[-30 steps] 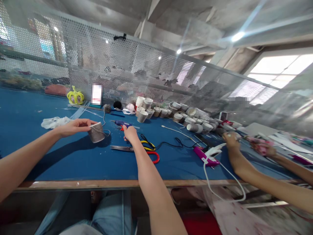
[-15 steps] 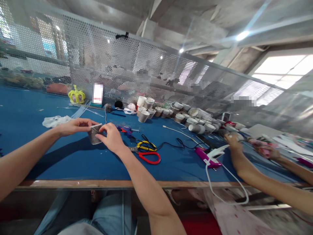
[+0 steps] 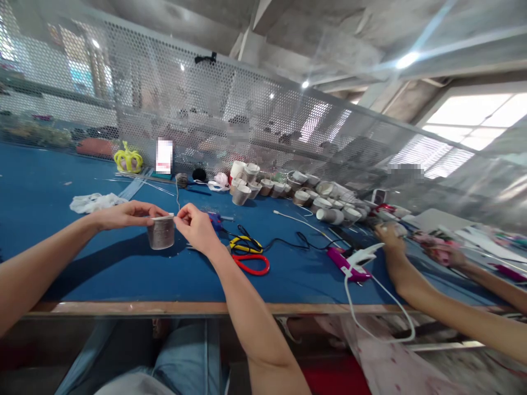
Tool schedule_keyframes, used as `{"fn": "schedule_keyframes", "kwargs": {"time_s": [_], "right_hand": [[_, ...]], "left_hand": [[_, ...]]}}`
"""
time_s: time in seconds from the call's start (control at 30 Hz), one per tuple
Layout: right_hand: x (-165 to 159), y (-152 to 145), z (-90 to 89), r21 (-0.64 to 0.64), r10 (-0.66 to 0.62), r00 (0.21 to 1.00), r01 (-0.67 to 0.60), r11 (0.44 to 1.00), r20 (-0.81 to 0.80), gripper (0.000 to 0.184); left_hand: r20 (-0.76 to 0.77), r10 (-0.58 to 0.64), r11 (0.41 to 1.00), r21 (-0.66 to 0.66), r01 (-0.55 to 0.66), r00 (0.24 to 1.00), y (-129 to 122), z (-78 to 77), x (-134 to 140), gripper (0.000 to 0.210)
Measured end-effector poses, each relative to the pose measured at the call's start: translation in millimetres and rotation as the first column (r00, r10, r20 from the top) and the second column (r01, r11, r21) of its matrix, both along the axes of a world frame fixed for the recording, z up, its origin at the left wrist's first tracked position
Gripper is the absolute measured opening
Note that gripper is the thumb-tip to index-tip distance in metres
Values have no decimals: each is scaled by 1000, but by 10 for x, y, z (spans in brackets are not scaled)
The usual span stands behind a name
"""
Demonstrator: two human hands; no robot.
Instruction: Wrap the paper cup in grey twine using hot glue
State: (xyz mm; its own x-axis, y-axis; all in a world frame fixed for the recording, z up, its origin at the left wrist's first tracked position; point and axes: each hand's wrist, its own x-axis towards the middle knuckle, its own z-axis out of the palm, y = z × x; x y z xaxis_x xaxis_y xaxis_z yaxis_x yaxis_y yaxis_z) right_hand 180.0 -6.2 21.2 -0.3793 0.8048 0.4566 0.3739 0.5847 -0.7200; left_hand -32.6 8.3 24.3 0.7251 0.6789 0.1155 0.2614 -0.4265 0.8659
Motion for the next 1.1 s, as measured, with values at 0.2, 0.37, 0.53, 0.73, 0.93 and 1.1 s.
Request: {"fn": "schedule_keyframes", "kwargs": {"time_s": [0.2, 0.37, 0.53, 0.73, 0.93, 1.1], "right_hand": [[28, -10, 74, 20, -113, 990, 112, 994, 79, 14], [24, 10, 78, -20, -114, 985, 117, 993, 130, 13], [3, 46, 28, -5, -112, 985, 114, 993, 133, 12], [-3, 95, -34, -9, -69, 991, 70, 997, 112, 13], [2, 128, -57, -44, 72, 993, -68, 997, 97, 27], [3, 144, -78, -62, 73, 991, -66, 996, 111, 22]], "left_hand": [[-22, -48, 998, 35, 48, 999, 20, -8, -21, 19], [-11, -75, 996, 45, 75, 997, 3, 16, -22, 22], [-3, -67, 998, 9, 67, 998, -20, 42, -8, 21], [20, -75, 996, -36, 76, 997, -41, 56, 6, 22], [25, -78, 995, -55, 79, 997, -71, 76, 15, 22], [23, -76, 995, -68, 77, 997, -55, 68, 1, 18]]}}
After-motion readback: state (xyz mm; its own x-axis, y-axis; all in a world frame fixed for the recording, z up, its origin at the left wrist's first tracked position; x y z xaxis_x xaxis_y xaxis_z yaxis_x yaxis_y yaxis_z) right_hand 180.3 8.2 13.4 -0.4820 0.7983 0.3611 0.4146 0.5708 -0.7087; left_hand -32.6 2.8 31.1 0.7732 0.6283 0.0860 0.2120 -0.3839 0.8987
